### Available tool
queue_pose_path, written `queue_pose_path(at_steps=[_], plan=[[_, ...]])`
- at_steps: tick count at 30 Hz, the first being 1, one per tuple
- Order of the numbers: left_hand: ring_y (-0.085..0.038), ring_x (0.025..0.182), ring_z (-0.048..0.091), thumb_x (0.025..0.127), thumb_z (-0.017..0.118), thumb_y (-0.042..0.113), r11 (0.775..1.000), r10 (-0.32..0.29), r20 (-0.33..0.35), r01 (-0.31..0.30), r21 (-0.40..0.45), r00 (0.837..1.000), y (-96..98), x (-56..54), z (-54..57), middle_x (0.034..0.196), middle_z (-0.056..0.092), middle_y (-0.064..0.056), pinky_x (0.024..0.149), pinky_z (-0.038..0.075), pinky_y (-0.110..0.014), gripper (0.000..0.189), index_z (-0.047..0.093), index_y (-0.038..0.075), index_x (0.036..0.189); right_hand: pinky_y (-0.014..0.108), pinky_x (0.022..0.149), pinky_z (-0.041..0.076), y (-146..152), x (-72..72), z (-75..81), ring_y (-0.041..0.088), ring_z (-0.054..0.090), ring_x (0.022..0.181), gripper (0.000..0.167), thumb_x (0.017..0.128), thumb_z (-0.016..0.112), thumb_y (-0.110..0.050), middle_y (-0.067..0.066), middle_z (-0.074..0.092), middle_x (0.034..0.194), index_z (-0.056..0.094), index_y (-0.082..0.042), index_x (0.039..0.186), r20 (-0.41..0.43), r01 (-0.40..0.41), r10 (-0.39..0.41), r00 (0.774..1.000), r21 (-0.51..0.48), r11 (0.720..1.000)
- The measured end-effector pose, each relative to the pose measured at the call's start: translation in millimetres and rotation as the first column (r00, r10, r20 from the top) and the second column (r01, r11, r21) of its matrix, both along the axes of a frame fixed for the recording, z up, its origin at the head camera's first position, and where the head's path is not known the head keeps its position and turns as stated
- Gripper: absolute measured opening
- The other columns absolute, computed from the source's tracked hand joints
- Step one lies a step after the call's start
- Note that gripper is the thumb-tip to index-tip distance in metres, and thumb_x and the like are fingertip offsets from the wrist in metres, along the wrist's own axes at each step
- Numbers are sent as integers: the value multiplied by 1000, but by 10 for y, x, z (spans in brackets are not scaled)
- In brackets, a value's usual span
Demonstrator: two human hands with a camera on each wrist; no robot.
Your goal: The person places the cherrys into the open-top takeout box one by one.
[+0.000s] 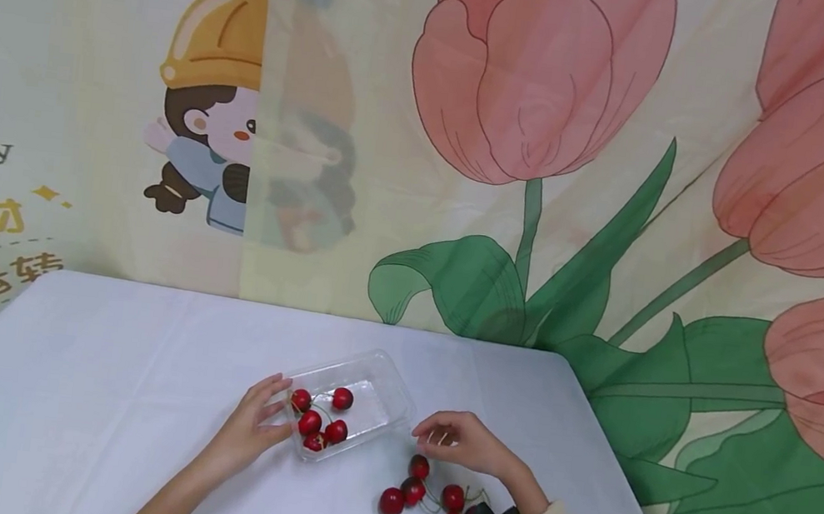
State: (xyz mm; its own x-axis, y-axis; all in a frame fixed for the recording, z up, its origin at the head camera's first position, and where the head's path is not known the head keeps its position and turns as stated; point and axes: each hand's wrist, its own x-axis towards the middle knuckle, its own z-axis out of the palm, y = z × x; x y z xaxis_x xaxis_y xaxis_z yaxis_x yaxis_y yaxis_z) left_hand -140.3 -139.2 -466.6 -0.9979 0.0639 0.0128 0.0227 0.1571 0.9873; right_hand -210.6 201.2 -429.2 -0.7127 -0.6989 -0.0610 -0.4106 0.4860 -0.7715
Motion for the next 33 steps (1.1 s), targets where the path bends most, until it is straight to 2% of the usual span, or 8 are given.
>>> queue_pose_path(at_steps=[6, 14, 18, 25, 33], plan=[[-52, 132, 39, 85, 68, -6, 1000, -5, 1, 5, 10, 1000, -6, 3, 6, 153, 18, -30, 98, 50, -46, 67, 34, -11, 143, 22, 68, 54, 60, 21, -77, 10, 61, 81, 29, 87, 73, -9, 16, 68, 107, 67, 0, 113, 59, -37, 34, 998, 46, 998], [-53, 131, 39, 85, 69, -5, 1000, 4, -11, -4, 29, 1000, 5, 15, 21, 152, 19, -30, 100, 48, -49, 68, 33, -12, 143, 22, 73, 56, 75, 6, -162, 8, 62, 84, 30, 86, 73, -7, 8, 67, 108, 67, -1, 115, 141, -81, 67, 988, 92, 992], [-52, 131, 40, 85, 69, -4, 1000, 6, -3, -6, 24, 1000, 6, 12, 26, 152, 20, -29, 101, 47, -49, 68, 33, -12, 143, 21, 74, 57, 54, 5, -174, 8, 62, 85, 30, 86, 73, -7, 7, 68, 108, 67, -3, 115, 147, -79, 63, 987, 103, 991], [-53, 131, 39, 85, 68, -5, 1000, -7, 0, 7, 15, 1000, -10, 3, 28, 152, 18, -30, 100, 48, -48, 68, 33, -11, 143, 23, 77, 58, 3, 2, -105, 9, 64, 89, 34, 88, 71, -11, 11, 67, 113, 65, 0, 119, 110, -97, 90, 990, 63, 993], [-53, 132, 39, 86, 68, -5, 1000, -12, 2, 12, 12, 1000, -5, 7, 29, 153, 18, -30, 100, 48, -49, 68, 32, -11, 144, 29, 79, 60, -121, 15, 117, 9, 65, 91, 38, 89, 71, -12, 14, 67, 113, 62, 4, 122, 68, -138, 136, 988, 18, 990]])
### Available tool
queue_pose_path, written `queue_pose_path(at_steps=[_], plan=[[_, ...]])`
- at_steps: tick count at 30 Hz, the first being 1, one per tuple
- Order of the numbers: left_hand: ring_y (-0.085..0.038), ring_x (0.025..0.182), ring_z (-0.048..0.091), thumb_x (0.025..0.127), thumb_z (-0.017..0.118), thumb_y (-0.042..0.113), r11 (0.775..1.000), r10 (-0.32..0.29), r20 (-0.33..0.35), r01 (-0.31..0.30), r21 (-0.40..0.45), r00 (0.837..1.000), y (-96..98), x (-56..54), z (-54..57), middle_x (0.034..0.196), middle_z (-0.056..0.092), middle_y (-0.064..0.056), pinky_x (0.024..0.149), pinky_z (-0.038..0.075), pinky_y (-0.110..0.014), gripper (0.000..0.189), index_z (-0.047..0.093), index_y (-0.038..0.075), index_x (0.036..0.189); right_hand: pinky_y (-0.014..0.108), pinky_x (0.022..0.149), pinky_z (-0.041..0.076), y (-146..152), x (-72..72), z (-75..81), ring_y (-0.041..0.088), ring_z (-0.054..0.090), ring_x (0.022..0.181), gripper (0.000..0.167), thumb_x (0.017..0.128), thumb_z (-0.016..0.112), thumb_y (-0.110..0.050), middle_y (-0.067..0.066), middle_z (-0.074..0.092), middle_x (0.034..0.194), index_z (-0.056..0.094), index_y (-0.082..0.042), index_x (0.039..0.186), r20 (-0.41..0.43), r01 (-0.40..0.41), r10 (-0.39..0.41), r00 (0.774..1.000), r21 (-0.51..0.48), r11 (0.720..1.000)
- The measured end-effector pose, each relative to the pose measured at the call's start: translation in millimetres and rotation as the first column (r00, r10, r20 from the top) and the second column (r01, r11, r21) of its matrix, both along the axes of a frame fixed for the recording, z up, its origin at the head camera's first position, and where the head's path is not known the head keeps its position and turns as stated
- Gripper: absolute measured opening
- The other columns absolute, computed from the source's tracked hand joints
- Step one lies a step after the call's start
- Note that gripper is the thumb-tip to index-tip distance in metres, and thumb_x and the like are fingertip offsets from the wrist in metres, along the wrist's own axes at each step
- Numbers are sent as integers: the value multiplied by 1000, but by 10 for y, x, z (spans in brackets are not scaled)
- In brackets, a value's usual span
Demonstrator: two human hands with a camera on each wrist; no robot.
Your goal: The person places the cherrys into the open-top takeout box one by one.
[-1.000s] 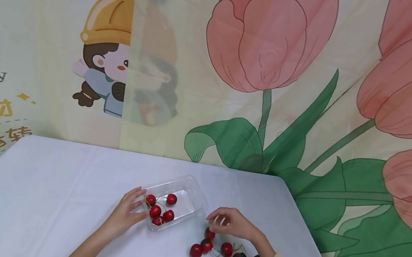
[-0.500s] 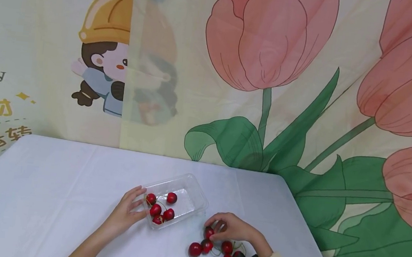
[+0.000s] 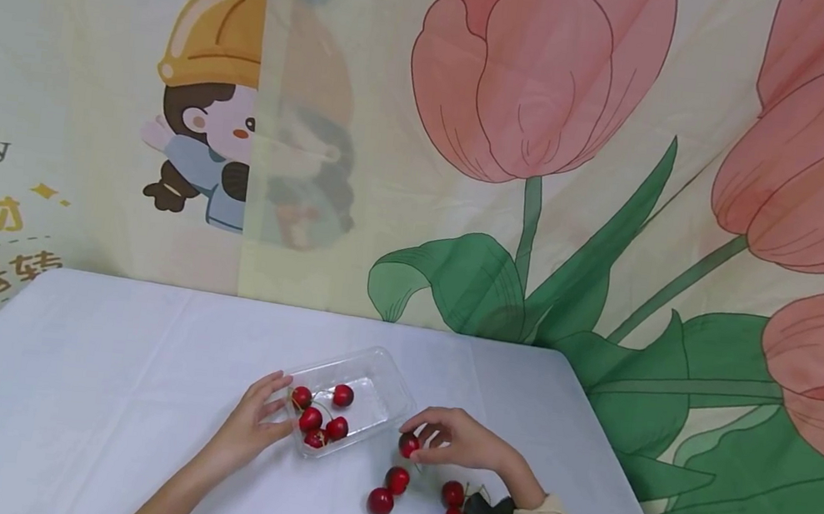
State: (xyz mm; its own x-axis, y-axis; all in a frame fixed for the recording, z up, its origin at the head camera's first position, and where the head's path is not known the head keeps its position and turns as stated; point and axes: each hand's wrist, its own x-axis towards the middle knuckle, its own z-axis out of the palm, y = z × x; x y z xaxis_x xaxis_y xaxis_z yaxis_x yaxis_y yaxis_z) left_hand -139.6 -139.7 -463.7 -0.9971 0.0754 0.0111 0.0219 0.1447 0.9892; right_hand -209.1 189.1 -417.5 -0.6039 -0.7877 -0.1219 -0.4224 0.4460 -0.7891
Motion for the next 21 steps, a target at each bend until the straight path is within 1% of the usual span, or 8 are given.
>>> queue_pose_path(at_steps=[5, 9, 12, 16, 21], plan=[[-53, 131, 39, 86, 68, -5, 1000, 6, 0, -6, -3, 1000, 3, 8, 16, 152, 19, -30, 100, 48, -50, 68, 32, -11, 144, 35, 81, 60, -77, 7, 145, 11, 65, 92, 39, 89, 71, -12, 15, 66, 114, 61, 5, 123, -24, -32, 31, 999, -45, 998], [-53, 131, 40, 85, 68, -6, 1000, 13, -4, -13, -3, 1000, 2, 8, 11, 152, 20, -30, 99, 49, -49, 68, 32, -11, 144, 38, 80, 61, -151, -2, 257, 14, 65, 93, 37, 89, 71, -9, 18, 66, 113, 61, 4, 122, -80, -67, 59, 995, -105, 992], [-53, 131, 40, 85, 68, -5, 1000, 15, -5, -15, -2, 1000, 1, 7, 2, 152, 19, -30, 99, 49, -49, 68, 33, -11, 144, 38, 80, 61, -221, -24, 319, 16, 65, 94, 36, 89, 70, -6, 18, 66, 113, 62, 2, 122, -138, -81, 60, 989, -150, 985], [-52, 131, 40, 85, 68, -5, 1000, 14, -6, -14, 8, 1000, 0, 5, -19, 153, 19, -30, 99, 49, -48, 68, 33, -11, 144, 35, 80, 61, -334, -61, 355, 21, 66, 95, 36, 88, 71, -5, 19, 65, 113, 61, 3, 122, -194, -68, 29, 981, -198, 978], [-52, 131, 39, 85, 68, -6, 1000, 15, -9, -15, 23, 1000, 2, -4, -43, 153, 19, -29, 99, 50, -47, 69, 33, -11, 144, 33, 81, 60, -498, -104, 324, 24, 67, 95, 37, 88, 71, -4, 19, 65, 111, 61, 5, 122, -225, -24, -29, 974, -229, 973]])
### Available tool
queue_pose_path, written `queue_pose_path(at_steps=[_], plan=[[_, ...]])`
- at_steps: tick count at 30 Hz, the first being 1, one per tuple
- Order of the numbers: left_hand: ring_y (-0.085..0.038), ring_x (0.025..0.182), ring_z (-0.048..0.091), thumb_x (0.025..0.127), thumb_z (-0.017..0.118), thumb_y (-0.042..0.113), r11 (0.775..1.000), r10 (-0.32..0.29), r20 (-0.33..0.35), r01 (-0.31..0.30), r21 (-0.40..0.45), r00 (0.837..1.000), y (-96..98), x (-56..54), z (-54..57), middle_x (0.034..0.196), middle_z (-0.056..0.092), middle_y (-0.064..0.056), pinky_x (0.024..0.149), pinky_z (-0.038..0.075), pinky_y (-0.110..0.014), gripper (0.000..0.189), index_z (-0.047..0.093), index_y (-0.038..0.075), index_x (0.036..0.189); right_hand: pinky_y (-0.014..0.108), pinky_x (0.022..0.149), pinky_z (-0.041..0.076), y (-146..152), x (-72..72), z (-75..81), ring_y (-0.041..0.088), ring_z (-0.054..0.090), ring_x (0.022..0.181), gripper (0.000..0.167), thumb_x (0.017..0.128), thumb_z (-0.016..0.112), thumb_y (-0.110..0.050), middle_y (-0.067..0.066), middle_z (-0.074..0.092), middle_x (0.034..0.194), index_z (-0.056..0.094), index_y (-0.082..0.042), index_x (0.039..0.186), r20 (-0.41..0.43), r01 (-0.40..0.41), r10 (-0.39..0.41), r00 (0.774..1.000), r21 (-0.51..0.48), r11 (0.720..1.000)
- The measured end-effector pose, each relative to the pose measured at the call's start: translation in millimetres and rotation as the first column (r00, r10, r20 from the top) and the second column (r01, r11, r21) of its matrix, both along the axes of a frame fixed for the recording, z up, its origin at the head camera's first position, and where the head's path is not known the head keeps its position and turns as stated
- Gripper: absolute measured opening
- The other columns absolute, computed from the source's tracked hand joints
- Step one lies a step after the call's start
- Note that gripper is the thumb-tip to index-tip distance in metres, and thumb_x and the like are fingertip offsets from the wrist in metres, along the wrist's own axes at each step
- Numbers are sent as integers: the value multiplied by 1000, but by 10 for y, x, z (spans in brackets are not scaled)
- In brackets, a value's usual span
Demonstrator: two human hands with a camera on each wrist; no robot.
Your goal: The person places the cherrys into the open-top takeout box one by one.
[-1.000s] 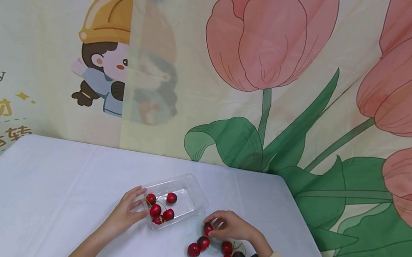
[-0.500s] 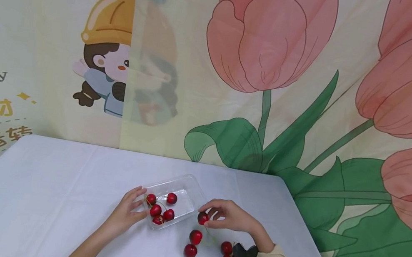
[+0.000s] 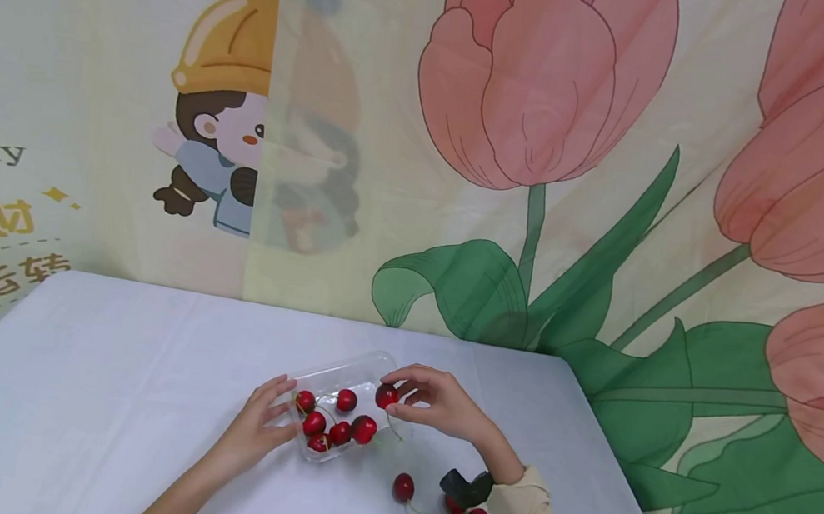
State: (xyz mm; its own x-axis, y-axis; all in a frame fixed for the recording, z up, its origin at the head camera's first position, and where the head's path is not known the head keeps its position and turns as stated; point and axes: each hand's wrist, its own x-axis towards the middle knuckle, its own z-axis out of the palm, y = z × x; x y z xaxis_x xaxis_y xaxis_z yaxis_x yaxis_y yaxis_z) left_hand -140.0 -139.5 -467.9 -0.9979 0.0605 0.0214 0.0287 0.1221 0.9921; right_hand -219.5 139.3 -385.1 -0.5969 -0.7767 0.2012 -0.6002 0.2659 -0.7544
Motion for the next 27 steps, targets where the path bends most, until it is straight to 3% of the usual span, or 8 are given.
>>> queue_pose_path(at_steps=[12, 17, 27], plan=[[-53, 131, 39, 84, 67, -8, 1000, 3, -16, -3, 22, 1000, 2, 11, -7, 152, 19, -30, 98, 51, -47, 67, 34, -12, 142, 27, 80, 59, -412, -130, -222, 29, 67, 94, 36, 87, 72, -6, 17, 66, 114, 63, 3, 121, 24, 187, -187, 982, -4, 982], [-54, 130, 40, 83, 66, -10, 999, 4, -37, -2, 44, 999, 9, 0, -19, 149, 23, -32, 96, 52, -46, 68, 33, -14, 142, 30, 80, 60, -526, -155, -327, 29, 66, 95, 37, 87, 73, -8, 15, 66, 115, 63, 3, 121, 37, 218, -220, 975, 42, 975], [-54, 130, 40, 83, 66, -11, 999, 14, -27, -13, 46, 1000, 8, 3, -23, 150, 22, -32, 96, 52, -45, 66, 35, -13, 141, 18, 75, 57, -659, -220, -469, 25, 66, 90, 35, 87, 73, -6, 13, 65, 113, 64, 3, 120, 7, 205, -209, 978, 155, 966]])
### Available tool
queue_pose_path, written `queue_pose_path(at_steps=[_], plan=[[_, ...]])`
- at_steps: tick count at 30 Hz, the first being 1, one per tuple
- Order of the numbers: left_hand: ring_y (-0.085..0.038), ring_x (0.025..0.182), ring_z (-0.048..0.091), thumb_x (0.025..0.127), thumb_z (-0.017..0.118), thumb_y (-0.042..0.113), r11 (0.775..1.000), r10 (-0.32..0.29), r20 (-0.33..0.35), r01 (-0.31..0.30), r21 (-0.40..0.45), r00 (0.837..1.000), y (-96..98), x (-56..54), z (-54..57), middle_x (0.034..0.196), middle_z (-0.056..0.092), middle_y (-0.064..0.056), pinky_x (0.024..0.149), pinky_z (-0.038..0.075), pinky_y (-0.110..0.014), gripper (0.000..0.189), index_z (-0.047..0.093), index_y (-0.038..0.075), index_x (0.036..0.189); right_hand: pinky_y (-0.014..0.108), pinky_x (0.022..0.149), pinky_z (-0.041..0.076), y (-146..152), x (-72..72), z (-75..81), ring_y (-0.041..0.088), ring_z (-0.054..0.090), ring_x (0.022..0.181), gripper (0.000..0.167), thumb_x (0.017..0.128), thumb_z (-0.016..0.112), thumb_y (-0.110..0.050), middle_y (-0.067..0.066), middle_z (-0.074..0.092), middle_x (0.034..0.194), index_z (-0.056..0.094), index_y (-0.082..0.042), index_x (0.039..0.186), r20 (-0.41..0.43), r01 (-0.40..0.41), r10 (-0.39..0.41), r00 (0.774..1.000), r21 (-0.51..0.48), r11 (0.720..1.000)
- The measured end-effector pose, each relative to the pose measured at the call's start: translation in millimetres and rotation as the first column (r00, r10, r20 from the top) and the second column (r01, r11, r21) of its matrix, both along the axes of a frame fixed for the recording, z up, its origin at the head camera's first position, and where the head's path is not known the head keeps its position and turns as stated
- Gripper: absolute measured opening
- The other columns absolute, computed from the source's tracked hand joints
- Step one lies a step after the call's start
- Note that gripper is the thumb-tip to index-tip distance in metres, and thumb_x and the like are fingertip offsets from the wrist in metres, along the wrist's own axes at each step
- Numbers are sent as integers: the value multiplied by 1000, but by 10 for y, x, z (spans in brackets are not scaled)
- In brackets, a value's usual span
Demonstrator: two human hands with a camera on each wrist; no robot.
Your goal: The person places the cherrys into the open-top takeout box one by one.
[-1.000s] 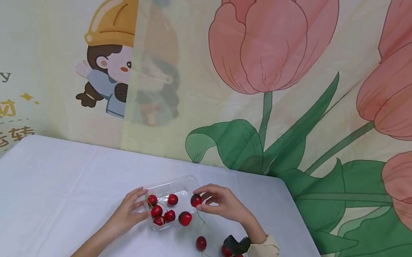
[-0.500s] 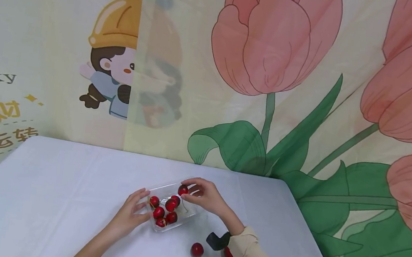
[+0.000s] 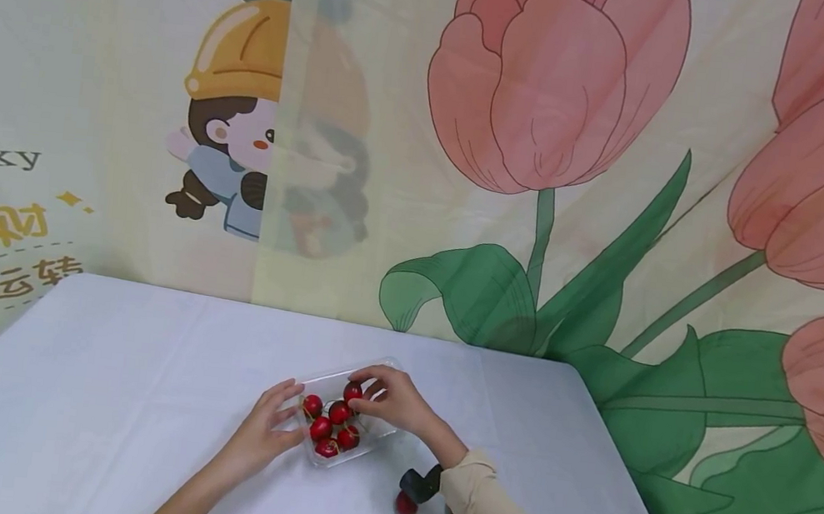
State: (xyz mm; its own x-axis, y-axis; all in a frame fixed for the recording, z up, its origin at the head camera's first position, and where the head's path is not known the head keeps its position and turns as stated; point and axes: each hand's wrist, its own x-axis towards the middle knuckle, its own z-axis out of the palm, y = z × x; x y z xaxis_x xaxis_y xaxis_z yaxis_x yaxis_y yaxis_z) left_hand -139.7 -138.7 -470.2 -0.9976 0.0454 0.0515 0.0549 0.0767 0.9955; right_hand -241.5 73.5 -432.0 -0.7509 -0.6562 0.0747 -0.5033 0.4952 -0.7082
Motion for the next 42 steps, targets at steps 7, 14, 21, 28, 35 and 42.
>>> queue_pose_path(at_steps=[7, 14, 21, 28, 35, 42], plan=[[-54, 128, 41, 81, 67, -13, 1000, 10, -25, -9, 12, 1000, -3, 2, -14, 149, 22, -32, 95, 53, -46, 66, 36, -15, 140, 18, 75, 56, -64, -36, -35, 19, 64, 88, 35, 87, 72, -4, 11, 66, 115, 63, 1, 121, 20, 3, -4, 1000, 34, 999], [-54, 129, 41, 82, 68, -11, 1000, 13, -1, -13, 11, 1000, -4, -3, -19, 150, 22, -31, 94, 54, -43, 67, 36, -12, 141, 17, 75, 56, -98, -61, -81, 15, 64, 87, 35, 87, 72, -4, 10, 64, 116, 64, -2, 121, 20, -3, 2, 1000, 60, 998], [-54, 129, 41, 82, 69, -10, 1000, 12, -8, -12, 3, 1000, -4, -13, -27, 149, 24, -31, 93, 54, -44, 67, 37, -12, 141, 16, 73, 56, -107, -75, -95, 13, 64, 85, 34, 86, 73, -5, 10, 64, 115, 65, -4, 119, 7, 0, -1, 1000, 61, 998], [-53, 129, 42, 82, 69, -9, 1000, 16, -1, -16, -1, 1000, -3, -10, -27, 149, 25, -30, 94, 54, -44, 67, 37, -11, 141, 16, 71, 56, -102, -90, -121, 11, 63, 84, 32, 87, 73, -5, 10, 66, 112, 67, -4, 118, -6, -13, 14, 1000, 65, 998], [-54, 128, 43, 82, 69, -10, 1000, 16, -30, -16, 10, 999, 4, -7, -44, 148, 27, -32, 93, 54, -44, 67, 36, -13, 140, 15, 72, 56, -112, -84, -104, 13, 64, 85, 28, 87, 71, -3, 9, 66, 107, 69, -3, 116, -32, -26, 28, 999, 62, 998], [-54, 128, 42, 82, 69, -10, 1000, 15, -25, -14, 10, 1000, 3, -8, -43, 149, 23, -32, 94, 54, -44, 67, 36, -13, 141, 15, 72, 56, -124, -87, -82, 12, 64, 84, 24, 88, 70, -3, 10, 69, 107, 71, -3, 112, -3, -18, 19, 1000, 67, 998]])
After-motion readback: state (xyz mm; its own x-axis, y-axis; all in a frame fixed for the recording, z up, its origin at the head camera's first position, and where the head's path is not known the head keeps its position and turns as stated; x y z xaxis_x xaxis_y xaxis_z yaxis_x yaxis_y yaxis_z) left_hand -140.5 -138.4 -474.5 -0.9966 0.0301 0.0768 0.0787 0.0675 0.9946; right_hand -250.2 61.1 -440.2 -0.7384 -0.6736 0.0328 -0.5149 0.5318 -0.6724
